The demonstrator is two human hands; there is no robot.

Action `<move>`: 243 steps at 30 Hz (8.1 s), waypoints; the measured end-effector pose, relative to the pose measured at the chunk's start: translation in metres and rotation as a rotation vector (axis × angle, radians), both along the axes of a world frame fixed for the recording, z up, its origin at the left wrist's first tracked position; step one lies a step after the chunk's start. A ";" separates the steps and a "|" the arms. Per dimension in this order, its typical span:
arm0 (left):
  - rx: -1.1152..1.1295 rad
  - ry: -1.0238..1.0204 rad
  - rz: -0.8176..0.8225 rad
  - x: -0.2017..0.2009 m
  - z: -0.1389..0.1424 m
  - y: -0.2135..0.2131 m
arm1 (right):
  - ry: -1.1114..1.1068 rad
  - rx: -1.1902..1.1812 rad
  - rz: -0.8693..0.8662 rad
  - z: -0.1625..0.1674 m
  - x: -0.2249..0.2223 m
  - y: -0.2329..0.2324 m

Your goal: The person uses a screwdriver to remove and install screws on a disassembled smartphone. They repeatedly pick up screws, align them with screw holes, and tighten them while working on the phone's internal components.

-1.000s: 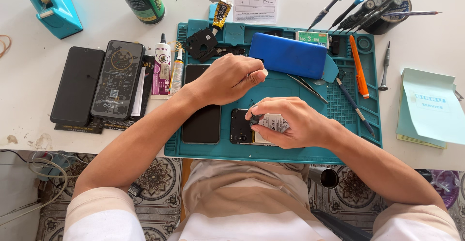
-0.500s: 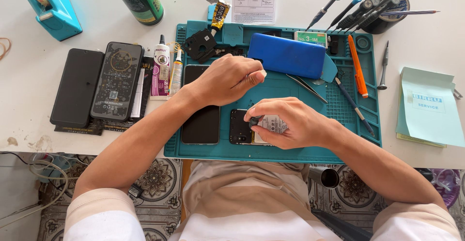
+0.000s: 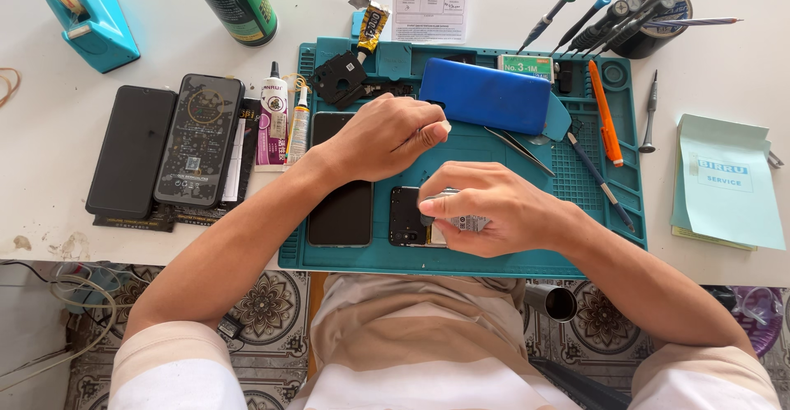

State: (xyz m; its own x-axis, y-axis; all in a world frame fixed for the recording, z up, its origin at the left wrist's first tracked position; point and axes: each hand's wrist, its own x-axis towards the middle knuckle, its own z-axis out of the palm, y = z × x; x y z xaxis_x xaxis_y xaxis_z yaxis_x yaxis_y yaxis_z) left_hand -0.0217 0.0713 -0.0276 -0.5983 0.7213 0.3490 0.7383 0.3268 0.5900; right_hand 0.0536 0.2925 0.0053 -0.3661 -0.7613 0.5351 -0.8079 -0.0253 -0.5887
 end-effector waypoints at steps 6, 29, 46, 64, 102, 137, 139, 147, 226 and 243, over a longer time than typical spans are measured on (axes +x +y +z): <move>0.008 0.006 -0.009 0.000 0.001 0.000 | 0.040 0.011 -0.020 0.004 0.002 0.000; -0.020 0.019 -0.003 -0.003 0.004 0.000 | 0.074 0.035 -0.045 0.008 -0.002 0.001; -0.001 0.012 -0.043 -0.003 0.005 0.000 | 0.035 0.042 -0.024 0.009 -0.001 0.001; -0.164 0.004 -0.107 -0.007 0.023 -0.013 | -0.109 -0.127 -0.591 -0.010 -0.029 0.022; 0.306 -0.201 0.106 -0.007 0.007 0.006 | -0.164 -0.375 -0.636 -0.015 -0.025 0.030; 0.347 -0.575 0.079 -0.003 -0.003 0.015 | -0.125 -0.400 -0.601 -0.015 -0.021 0.029; 0.334 -0.552 0.070 -0.001 -0.002 0.016 | -0.118 -0.389 -0.592 -0.014 -0.020 0.029; 0.226 -0.243 -0.067 0.004 0.009 0.014 | -0.077 -0.453 -0.618 0.008 -0.006 0.043; -0.016 -0.044 -0.055 0.000 0.002 0.018 | -0.032 -0.435 -0.896 -0.065 0.058 0.079; -0.024 -0.047 -0.055 -0.001 0.001 0.020 | -0.040 -0.440 -0.898 -0.069 0.061 0.085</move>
State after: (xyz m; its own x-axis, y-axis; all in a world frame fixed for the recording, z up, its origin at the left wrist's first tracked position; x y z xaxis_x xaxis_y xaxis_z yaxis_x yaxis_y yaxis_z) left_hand -0.0223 0.0915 -0.0266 -0.5730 0.7613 0.3033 0.7270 0.3013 0.6170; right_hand 0.1143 0.3780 -0.0637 -0.7323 0.0691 0.6775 -0.6141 0.3628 -0.7008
